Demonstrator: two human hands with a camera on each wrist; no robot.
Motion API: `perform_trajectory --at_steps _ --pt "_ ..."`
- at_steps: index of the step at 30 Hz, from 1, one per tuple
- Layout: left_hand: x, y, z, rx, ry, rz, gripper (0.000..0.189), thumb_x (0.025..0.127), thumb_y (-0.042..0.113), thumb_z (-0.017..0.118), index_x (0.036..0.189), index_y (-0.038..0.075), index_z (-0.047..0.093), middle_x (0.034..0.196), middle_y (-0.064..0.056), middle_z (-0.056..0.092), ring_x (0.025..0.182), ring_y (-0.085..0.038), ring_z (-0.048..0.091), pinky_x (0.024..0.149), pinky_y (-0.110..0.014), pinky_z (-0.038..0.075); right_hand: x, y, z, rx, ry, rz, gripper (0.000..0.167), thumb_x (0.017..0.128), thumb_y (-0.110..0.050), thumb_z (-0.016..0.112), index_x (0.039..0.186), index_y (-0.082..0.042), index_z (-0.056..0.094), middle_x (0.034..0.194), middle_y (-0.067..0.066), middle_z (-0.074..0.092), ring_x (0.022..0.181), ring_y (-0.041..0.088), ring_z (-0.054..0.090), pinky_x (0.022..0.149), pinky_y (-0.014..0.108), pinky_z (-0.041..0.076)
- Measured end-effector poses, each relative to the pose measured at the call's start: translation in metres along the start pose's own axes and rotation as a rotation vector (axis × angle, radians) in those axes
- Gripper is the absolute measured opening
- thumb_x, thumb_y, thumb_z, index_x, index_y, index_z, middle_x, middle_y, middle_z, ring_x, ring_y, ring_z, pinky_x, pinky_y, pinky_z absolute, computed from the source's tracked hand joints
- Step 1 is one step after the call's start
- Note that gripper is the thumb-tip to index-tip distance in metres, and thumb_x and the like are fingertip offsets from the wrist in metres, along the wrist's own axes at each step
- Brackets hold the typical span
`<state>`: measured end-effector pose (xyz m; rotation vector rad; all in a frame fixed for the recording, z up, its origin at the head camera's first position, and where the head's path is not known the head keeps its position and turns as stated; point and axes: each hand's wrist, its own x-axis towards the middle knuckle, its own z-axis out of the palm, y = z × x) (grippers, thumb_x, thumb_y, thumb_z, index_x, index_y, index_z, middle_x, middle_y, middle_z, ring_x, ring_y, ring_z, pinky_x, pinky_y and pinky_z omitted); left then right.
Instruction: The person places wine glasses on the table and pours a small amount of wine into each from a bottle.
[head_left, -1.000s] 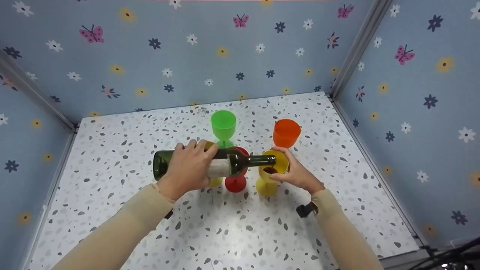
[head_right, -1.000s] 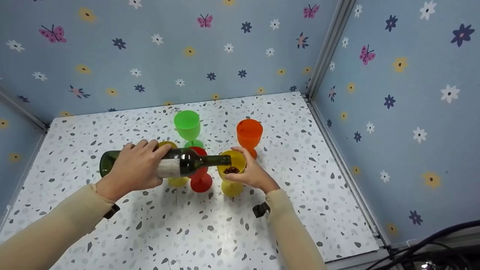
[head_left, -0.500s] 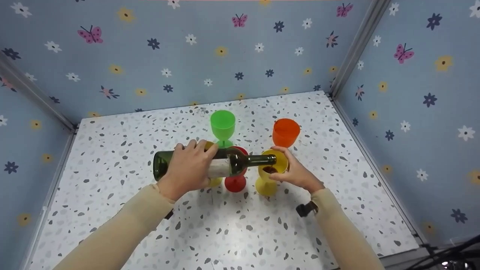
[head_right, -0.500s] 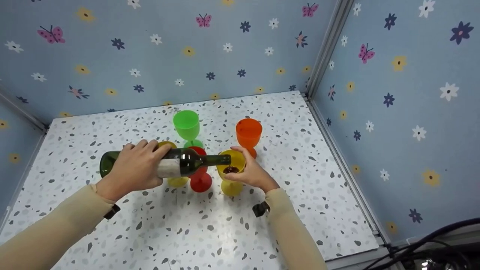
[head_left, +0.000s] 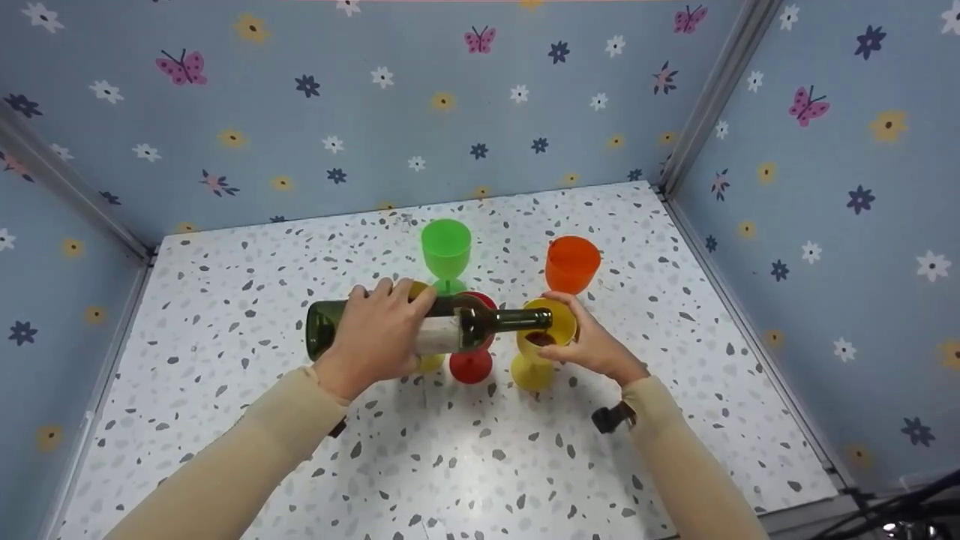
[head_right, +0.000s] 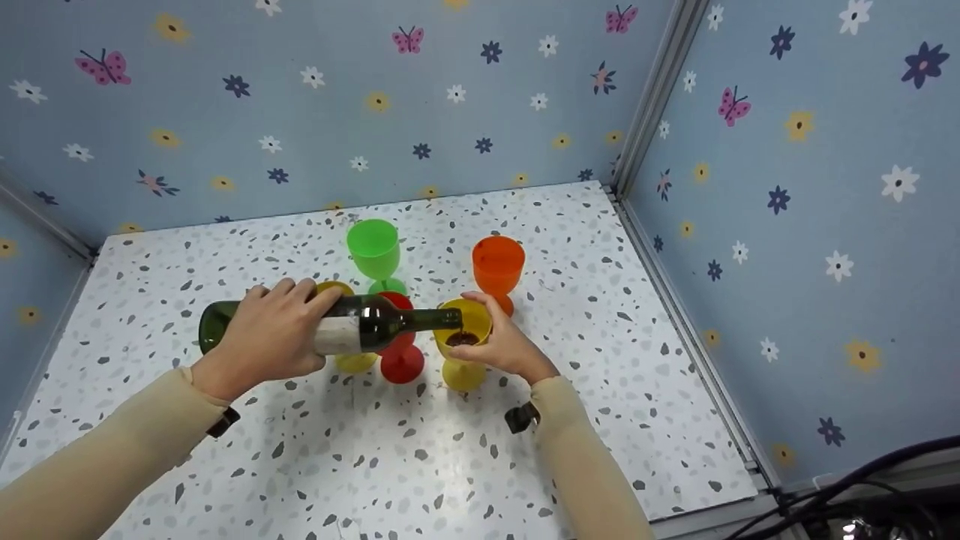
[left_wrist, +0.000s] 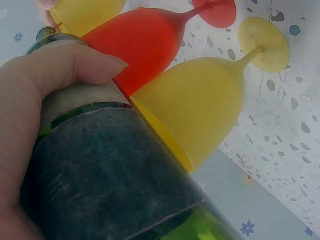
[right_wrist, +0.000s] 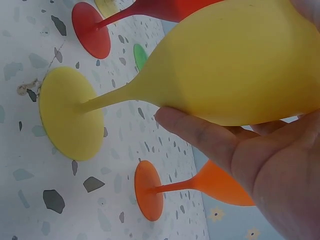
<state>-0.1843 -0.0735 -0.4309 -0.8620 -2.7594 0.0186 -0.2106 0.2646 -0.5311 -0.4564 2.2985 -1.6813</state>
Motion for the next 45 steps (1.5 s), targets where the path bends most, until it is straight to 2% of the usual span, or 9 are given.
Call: perform_trajectory --at_steps 6,8,17,22,31,39,45 --pt "0.0 0.0 0.001 0.005 0.008 0.0 0.083 0.06 0.047 0.087 0.13 0.012 0.056 0.11 -0.016 0.062 0.089 -0.035 0.059 0.068 -0.052 0.05 0.0 -0.004 0.001 0.031 -0.013 0.017 0.086 0.079 -0.011 0.082 0.149 -0.02 0.033 0.144 0.004 0.046 0.125 0.027 0.047 0.107 0.052 0.033" --pt "0.0 0.0 0.001 0.01 0.014 0.001 0.081 0.06 0.045 0.088 0.128 0.012 0.057 0.109 -0.015 0.062 0.088 -0.035 0.059 0.067 -0.052 0.05 0.003 0.005 0.0 0.028 -0.013 0.014 0.087 0.079 -0.013 0.083 0.15 -0.02 0.032 0.145 0.003 0.046 0.125 0.026 0.046 0.107 0.051 0.033" --pt "-0.001 0.0 0.001 -0.001 0.017 0.001 0.084 0.06 0.047 0.087 0.13 0.012 0.056 0.11 -0.016 0.062 0.089 -0.035 0.059 0.068 -0.052 0.05 0.002 0.006 0.0 0.025 -0.004 -0.005 0.086 0.077 -0.022 0.085 0.147 -0.028 0.035 0.142 0.001 0.048 0.124 0.025 0.048 0.106 0.053 0.034" --pt "-0.002 0.0 0.002 -0.003 0.018 0.0 0.086 0.059 0.051 0.087 0.129 0.012 0.057 0.11 -0.015 0.063 0.087 -0.035 0.06 0.066 -0.051 0.05 0.0 0.007 0.001 0.007 -0.017 0.016 0.087 0.078 -0.026 0.085 0.148 -0.029 0.034 0.142 -0.002 0.048 0.124 0.023 0.049 0.106 0.053 0.036" --pt "0.0 0.0 0.0 -0.005 0.025 0.002 0.085 0.059 0.051 0.087 0.128 0.012 0.057 0.107 -0.015 0.063 0.085 -0.034 0.059 0.065 -0.05 0.049 0.0 0.006 0.002 0.009 0.018 0.04 0.088 0.077 -0.034 0.086 0.148 -0.031 0.035 0.141 -0.005 0.049 0.126 0.022 0.046 0.106 0.06 0.032" --pt "0.001 0.001 0.001 0.0 0.022 0.002 0.084 0.058 0.053 0.087 0.126 0.013 0.057 0.107 -0.014 0.063 0.085 -0.034 0.059 0.064 -0.051 0.048 0.0 0.007 0.003 0.002 0.022 0.013 0.084 0.078 -0.032 0.085 0.146 -0.032 0.036 0.143 -0.004 0.046 0.127 0.023 0.045 0.107 0.057 0.032" --pt "0.002 0.002 0.001 0.013 0.021 0.003 0.088 0.058 0.058 0.086 0.127 0.012 0.057 0.108 -0.015 0.063 0.087 -0.035 0.059 0.065 -0.051 0.049 0.0 0.008 0.002 -0.002 0.029 0.032 0.083 0.079 -0.03 0.084 0.146 -0.033 0.035 0.146 -0.006 0.043 0.13 0.021 0.042 0.109 0.059 0.027"
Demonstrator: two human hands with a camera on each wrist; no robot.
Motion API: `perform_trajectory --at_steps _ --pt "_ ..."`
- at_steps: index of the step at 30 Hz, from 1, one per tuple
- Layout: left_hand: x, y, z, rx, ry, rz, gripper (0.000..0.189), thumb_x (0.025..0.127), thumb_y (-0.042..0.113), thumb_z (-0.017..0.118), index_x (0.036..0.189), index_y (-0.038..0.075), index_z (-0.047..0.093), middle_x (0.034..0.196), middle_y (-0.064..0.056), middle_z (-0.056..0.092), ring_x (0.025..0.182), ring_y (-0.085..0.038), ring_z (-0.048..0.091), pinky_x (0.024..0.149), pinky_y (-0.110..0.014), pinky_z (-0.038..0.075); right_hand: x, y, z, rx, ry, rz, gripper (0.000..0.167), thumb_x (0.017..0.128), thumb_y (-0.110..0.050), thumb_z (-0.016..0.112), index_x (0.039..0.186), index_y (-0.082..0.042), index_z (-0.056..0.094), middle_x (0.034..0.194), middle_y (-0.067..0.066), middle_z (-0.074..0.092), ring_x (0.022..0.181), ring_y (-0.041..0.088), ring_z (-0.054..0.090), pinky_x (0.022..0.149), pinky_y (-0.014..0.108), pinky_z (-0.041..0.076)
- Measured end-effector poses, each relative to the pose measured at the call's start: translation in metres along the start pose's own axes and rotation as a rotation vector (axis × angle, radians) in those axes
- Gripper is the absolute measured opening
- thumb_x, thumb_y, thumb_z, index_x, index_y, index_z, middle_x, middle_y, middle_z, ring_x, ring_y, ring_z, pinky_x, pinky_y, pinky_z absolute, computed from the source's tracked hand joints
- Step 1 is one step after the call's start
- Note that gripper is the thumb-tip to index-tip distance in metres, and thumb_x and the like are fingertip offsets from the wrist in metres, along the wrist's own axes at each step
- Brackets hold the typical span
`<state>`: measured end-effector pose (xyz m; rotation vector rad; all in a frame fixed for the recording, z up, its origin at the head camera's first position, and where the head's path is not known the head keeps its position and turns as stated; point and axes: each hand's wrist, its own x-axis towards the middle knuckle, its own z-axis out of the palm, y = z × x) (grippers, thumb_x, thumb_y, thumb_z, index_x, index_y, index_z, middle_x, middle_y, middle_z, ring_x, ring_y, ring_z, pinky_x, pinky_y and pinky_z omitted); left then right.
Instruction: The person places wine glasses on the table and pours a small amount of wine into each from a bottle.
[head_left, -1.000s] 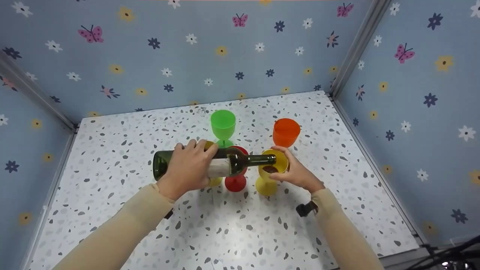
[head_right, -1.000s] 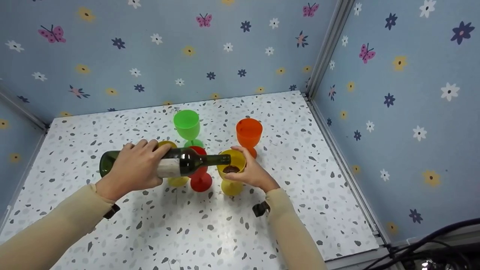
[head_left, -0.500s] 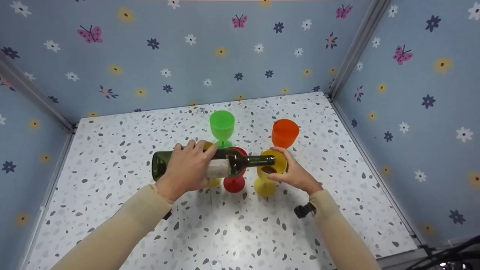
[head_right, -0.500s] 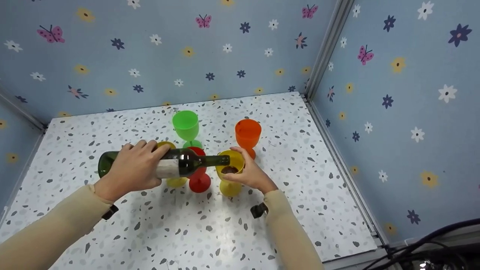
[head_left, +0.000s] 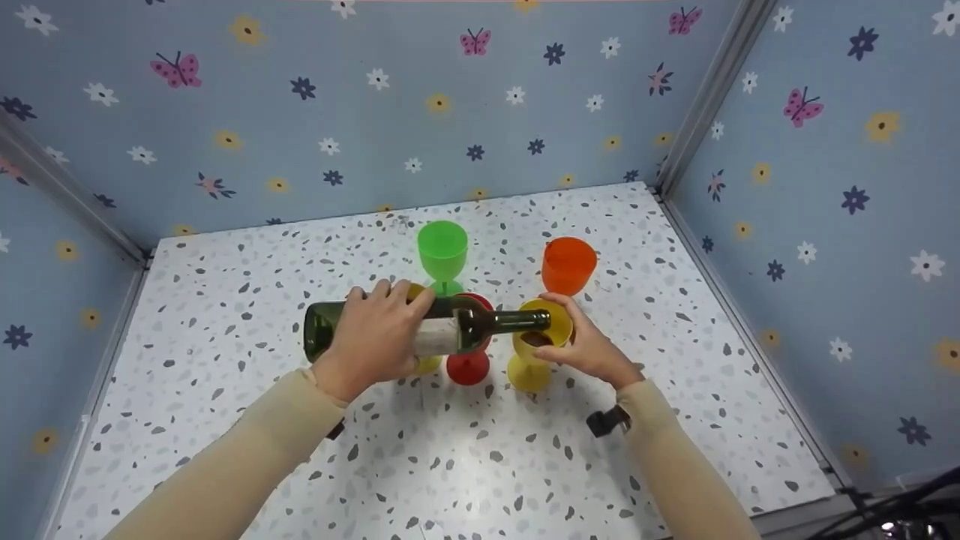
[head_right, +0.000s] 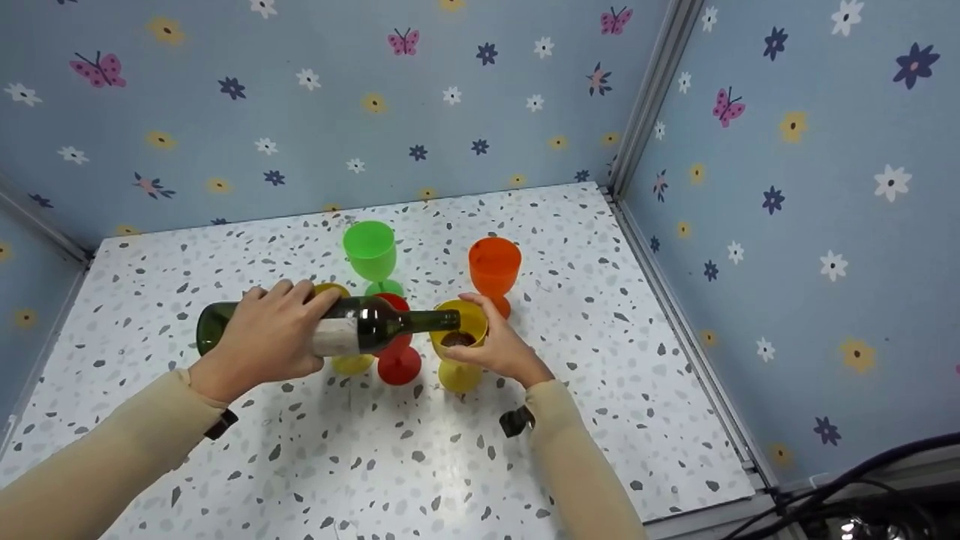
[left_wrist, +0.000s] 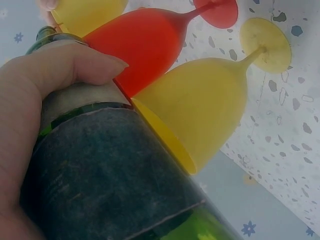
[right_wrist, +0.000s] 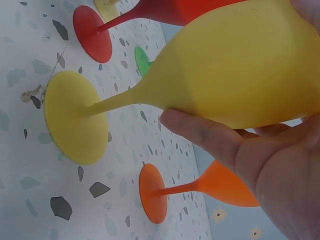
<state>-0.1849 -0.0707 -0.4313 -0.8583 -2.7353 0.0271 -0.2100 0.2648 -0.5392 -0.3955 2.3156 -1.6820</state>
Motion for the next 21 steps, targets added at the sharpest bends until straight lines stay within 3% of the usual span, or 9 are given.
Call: perform_trajectory --at_steps 9,17,21 --pt "-0.0008 0.0003 -0.0006 -0.008 -0.008 -0.003 0.089 0.059 0.058 0.086 0.13 0.013 0.056 0.11 -0.015 0.063 0.089 -0.035 0.059 0.067 -0.052 0.049 0.0008 -0.0009 0.0035 -0.008 0.018 0.03 0.086 0.08 -0.025 0.083 0.149 -0.029 0.033 0.149 -0.001 0.04 0.136 0.025 0.036 0.109 0.064 0.023" --pt "-0.0004 0.0007 -0.0005 -0.011 0.001 0.001 0.088 0.06 0.057 0.086 0.129 0.012 0.056 0.109 -0.015 0.063 0.088 -0.034 0.059 0.066 -0.051 0.049 -0.0008 -0.0012 0.0032 -0.032 0.038 0.018 0.084 0.078 -0.035 0.084 0.147 -0.031 0.036 0.147 -0.004 0.041 0.136 0.023 0.035 0.109 0.066 0.022" --pt "-0.0007 0.0005 -0.0007 -0.01 0.002 -0.002 0.086 0.059 0.053 0.087 0.128 0.013 0.057 0.108 -0.015 0.063 0.087 -0.034 0.059 0.066 -0.051 0.049 -0.0017 -0.0088 0.0035 -0.017 0.021 0.023 0.082 0.081 -0.026 0.082 0.148 -0.027 0.035 0.148 0.001 0.041 0.135 0.025 0.036 0.11 0.062 0.024"
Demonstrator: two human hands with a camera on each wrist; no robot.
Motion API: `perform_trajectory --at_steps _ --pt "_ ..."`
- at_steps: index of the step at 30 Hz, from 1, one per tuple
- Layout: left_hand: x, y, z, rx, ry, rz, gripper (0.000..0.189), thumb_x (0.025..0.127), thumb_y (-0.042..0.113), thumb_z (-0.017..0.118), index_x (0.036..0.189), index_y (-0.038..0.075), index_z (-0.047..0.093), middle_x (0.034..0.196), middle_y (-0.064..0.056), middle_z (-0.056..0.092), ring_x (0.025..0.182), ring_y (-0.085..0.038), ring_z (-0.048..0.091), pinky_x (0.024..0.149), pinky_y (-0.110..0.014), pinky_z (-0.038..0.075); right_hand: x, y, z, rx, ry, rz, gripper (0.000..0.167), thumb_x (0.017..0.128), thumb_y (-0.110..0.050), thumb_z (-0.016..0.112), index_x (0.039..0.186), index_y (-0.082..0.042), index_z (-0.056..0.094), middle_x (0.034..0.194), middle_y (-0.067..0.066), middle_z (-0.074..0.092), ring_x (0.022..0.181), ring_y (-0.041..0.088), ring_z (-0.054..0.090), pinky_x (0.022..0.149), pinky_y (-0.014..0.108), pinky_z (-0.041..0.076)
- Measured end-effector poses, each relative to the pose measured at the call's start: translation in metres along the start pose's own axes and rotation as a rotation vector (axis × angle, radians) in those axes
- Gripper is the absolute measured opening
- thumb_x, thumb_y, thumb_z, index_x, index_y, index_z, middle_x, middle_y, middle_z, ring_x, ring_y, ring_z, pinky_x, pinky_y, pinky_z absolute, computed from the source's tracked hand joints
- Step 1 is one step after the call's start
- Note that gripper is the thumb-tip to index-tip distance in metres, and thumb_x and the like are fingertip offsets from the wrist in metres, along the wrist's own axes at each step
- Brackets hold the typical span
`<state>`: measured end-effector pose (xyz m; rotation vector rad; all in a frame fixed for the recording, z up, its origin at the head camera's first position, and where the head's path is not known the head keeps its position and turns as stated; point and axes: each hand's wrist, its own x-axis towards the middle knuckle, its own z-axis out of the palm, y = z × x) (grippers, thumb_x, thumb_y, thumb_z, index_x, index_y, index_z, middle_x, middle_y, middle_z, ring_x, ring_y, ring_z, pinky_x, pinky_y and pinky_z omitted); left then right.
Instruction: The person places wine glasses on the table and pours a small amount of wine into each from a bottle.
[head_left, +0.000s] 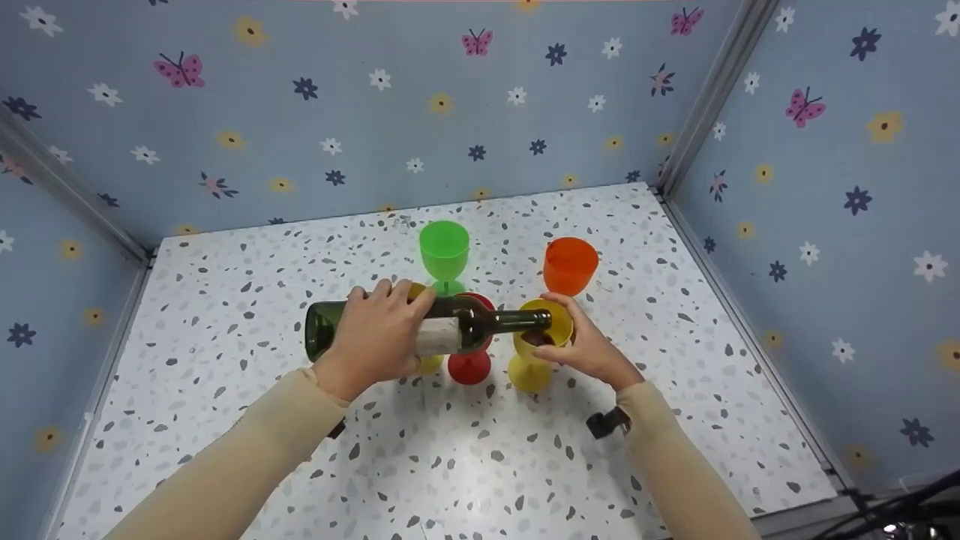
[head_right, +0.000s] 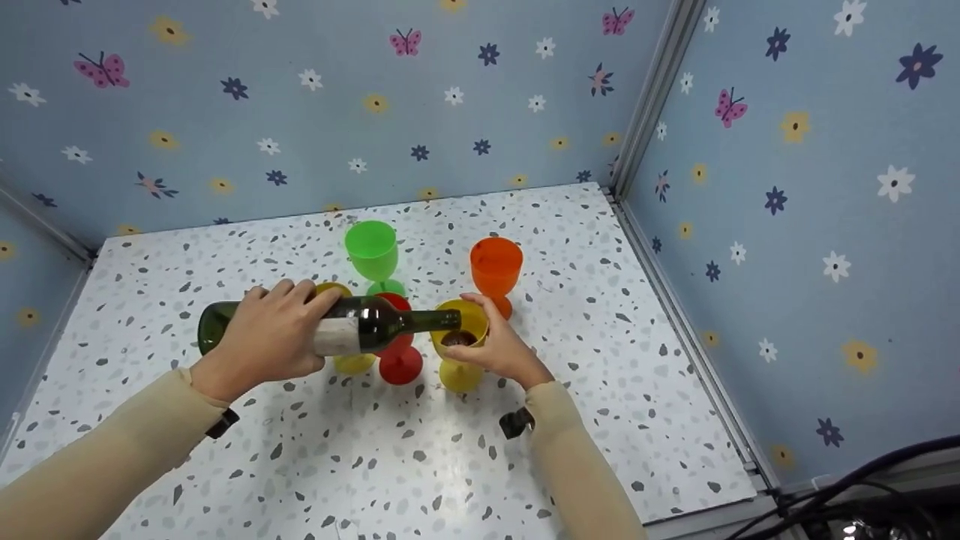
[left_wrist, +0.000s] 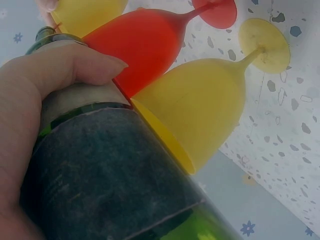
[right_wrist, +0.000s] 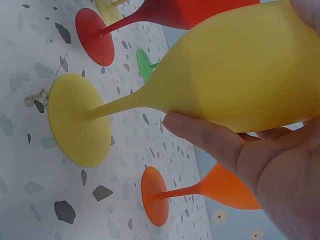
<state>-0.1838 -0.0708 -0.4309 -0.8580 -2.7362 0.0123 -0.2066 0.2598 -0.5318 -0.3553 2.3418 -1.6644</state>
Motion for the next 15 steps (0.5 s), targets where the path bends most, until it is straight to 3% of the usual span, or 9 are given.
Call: perform_trajectory --at_steps 4,15 --pt "0.0006 -0.0007 -0.0006 -0.007 -0.003 -0.002 0.085 0.058 0.052 0.088 0.127 0.013 0.057 0.107 -0.015 0.063 0.087 -0.034 0.059 0.066 -0.051 0.049 0.0008 -0.0007 0.0002 0.001 -0.005 0.002 0.084 0.082 -0.022 0.081 0.151 -0.023 0.032 0.15 0.003 0.039 0.137 0.026 0.034 0.11 0.061 0.024" --pt "0.0007 -0.0009 0.0004 -0.002 -0.007 0.0 0.087 0.058 0.05 0.088 0.13 0.014 0.056 0.108 -0.015 0.063 0.088 -0.034 0.059 0.067 -0.05 0.048 0.0016 0.0071 0.0014 -0.008 0.018 -0.029 0.081 0.078 -0.036 0.084 0.144 -0.035 0.037 0.146 -0.005 0.042 0.134 0.021 0.037 0.109 0.065 0.023"
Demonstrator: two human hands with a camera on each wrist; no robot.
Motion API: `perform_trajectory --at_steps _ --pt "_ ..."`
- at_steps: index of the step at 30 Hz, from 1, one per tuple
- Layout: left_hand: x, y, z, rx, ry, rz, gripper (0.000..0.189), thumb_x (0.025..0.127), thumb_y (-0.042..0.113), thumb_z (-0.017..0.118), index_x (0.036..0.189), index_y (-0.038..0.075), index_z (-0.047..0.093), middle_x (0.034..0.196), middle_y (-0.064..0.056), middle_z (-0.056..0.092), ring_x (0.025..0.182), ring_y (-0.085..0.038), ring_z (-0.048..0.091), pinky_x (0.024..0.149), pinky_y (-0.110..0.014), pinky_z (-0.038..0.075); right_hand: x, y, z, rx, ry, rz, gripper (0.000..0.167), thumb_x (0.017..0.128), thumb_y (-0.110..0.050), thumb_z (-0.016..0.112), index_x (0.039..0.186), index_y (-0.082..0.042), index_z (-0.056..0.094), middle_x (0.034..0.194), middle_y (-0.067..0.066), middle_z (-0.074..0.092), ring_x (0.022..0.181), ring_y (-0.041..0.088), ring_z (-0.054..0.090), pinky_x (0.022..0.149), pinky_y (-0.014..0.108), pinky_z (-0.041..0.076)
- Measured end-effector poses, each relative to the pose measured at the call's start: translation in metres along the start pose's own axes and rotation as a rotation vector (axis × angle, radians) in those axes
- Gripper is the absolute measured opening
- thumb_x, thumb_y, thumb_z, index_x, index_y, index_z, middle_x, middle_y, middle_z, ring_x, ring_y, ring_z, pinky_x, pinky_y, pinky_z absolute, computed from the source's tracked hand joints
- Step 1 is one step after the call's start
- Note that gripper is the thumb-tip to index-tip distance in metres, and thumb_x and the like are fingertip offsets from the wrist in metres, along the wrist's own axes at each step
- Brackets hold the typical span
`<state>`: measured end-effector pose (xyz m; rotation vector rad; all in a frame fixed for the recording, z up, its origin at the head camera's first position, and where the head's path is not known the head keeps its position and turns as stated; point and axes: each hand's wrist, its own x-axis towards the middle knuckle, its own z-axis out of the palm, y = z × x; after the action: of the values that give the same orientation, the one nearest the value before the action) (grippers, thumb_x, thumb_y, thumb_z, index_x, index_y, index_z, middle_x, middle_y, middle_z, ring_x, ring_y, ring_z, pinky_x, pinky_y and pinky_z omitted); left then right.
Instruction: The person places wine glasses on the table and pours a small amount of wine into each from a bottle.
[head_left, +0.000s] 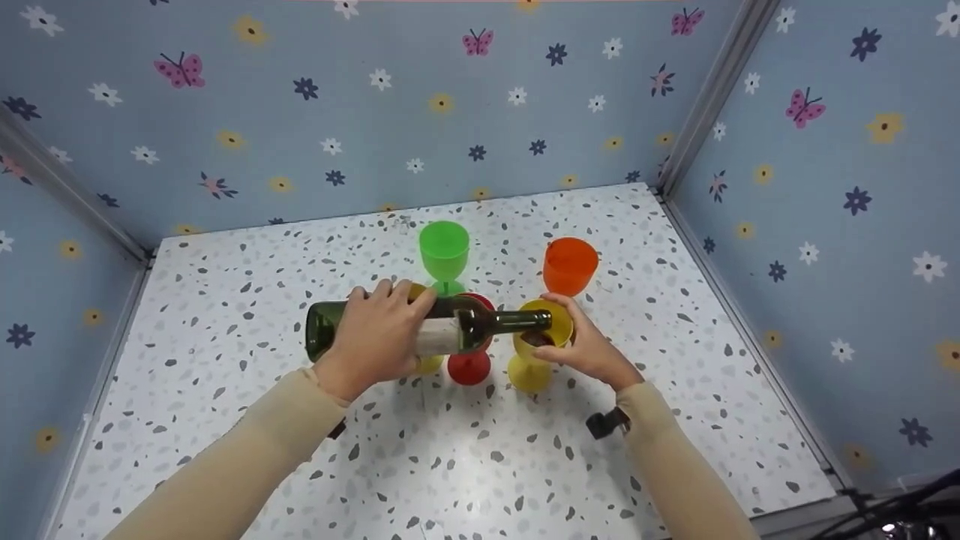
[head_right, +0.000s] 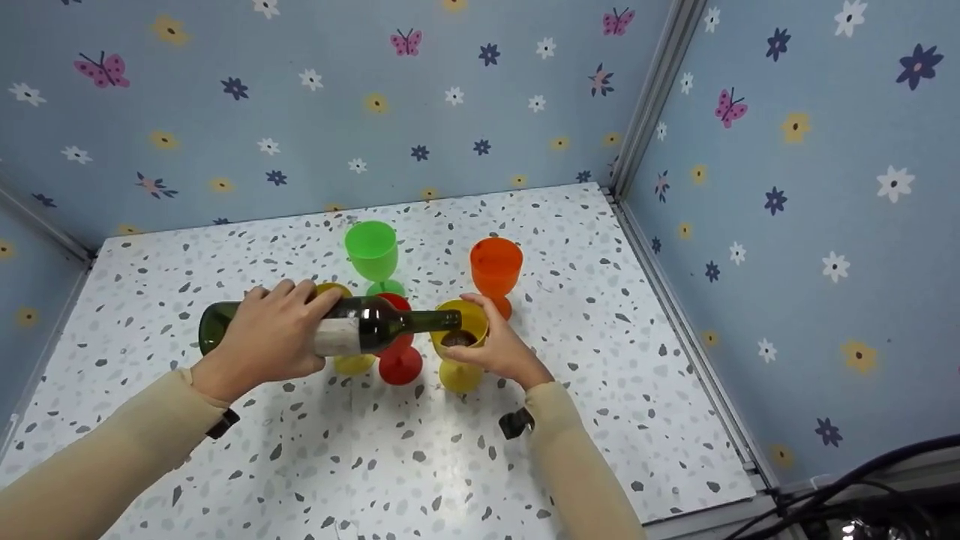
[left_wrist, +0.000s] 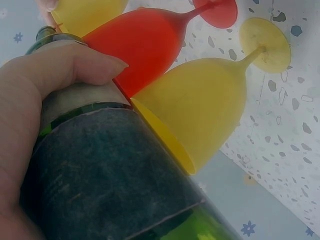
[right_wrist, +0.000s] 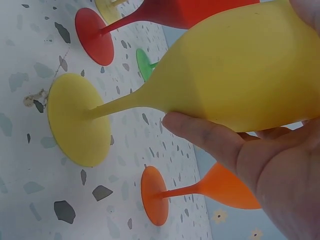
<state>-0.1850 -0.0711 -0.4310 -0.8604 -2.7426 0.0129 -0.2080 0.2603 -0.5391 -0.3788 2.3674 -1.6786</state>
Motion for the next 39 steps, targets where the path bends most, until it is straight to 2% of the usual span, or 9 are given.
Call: perform_trajectory --at_steps 9,13,18,22,25,27,31,34,39 --pt "0.002 0.002 -0.002 0.007 -0.004 -0.004 0.086 0.059 0.05 0.087 0.13 0.013 0.056 0.108 -0.015 0.063 0.088 -0.033 0.059 0.067 -0.05 0.049 0.001 0.001 -0.003 -0.006 -0.013 0.007 0.086 0.078 -0.032 0.084 0.149 -0.027 0.034 0.148 -0.003 0.04 0.134 0.023 0.038 0.108 0.064 0.024" --pt "0.004 0.003 0.0 0.007 0.005 -0.001 0.083 0.059 0.049 0.087 0.129 0.014 0.057 0.107 -0.014 0.063 0.087 -0.032 0.058 0.065 -0.049 0.048 0.0 -0.002 -0.005 0.014 -0.012 0.016 0.086 0.08 -0.024 0.084 0.149 -0.026 0.033 0.149 0.001 0.04 0.133 0.026 0.039 0.109 0.061 0.026" --pt "0.003 0.002 0.001 -0.003 0.0 -0.011 0.079 0.059 0.045 0.087 0.126 0.014 0.057 0.106 -0.013 0.063 0.087 -0.032 0.058 0.065 -0.05 0.047 -0.004 -0.016 -0.004 0.045 -0.036 0.03 0.083 0.082 -0.014 0.081 0.149 -0.023 0.033 0.147 0.005 0.042 0.13 0.028 0.042 0.109 0.057 0.028" --pt "0.001 0.001 0.0 -0.004 -0.016 -0.016 0.082 0.059 0.048 0.087 0.128 0.014 0.057 0.108 -0.013 0.063 0.089 -0.033 0.058 0.066 -0.05 0.048 -0.01 -0.032 0.0 0.05 -0.044 0.037 0.081 0.082 -0.015 0.081 0.148 -0.021 0.034 0.146 0.005 0.044 0.131 0.028 0.041 0.109 0.059 0.026" --pt "0.0 0.0 -0.001 -0.008 -0.018 -0.015 0.084 0.059 0.049 0.087 0.129 0.014 0.057 0.11 -0.014 0.063 0.089 -0.033 0.058 0.067 -0.051 0.048 -0.011 -0.036 0.001 0.046 -0.042 0.031 0.082 0.081 -0.017 0.082 0.148 -0.019 0.034 0.147 0.005 0.044 0.132 0.028 0.041 0.11 0.061 0.023" --pt "0.001 0.0 -0.001 -0.008 -0.015 -0.012 0.085 0.058 0.05 0.087 0.129 0.014 0.057 0.11 -0.015 0.064 0.089 -0.033 0.059 0.067 -0.05 0.048 -0.01 -0.035 0.001 0.047 -0.046 0.031 0.083 0.081 -0.018 0.083 0.148 -0.018 0.034 0.147 0.005 0.044 0.133 0.028 0.041 0.11 0.061 0.023" --pt "0.001 -0.001 -0.001 -0.004 -0.01 -0.008 0.087 0.058 0.053 0.086 0.13 0.013 0.057 0.11 -0.015 0.064 0.088 -0.033 0.059 0.066 -0.049 0.049 -0.003 -0.019 0.0 0.039 -0.054 0.027 0.087 0.081 -0.019 0.083 0.151 -0.018 0.031 0.149 0.004 0.041 0.135 0.028 0.038 0.111 0.061 0.021" --pt "0.001 -0.001 -0.001 -0.002 -0.01 -0.004 0.088 0.058 0.052 0.086 0.131 0.012 0.057 0.11 -0.016 0.064 0.088 -0.034 0.059 0.066 -0.049 0.049 0.001 -0.006 -0.001 0.024 -0.05 0.025 0.089 0.081 -0.021 0.083 0.152 -0.021 0.03 0.15 0.003 0.039 0.136 0.027 0.036 0.111 0.062 0.021" --pt "0.003 0.001 -0.002 -0.002 -0.015 0.005 0.085 0.059 0.047 0.085 0.13 0.011 0.057 0.108 -0.015 0.064 0.086 -0.034 0.059 0.066 -0.05 0.048 0.002 0.0 0.0 0.032 -0.033 0.022 0.088 0.079 -0.026 0.085 0.15 -0.026 0.033 0.148 0.0 0.041 0.133 0.025 0.039 0.11 0.06 0.023"
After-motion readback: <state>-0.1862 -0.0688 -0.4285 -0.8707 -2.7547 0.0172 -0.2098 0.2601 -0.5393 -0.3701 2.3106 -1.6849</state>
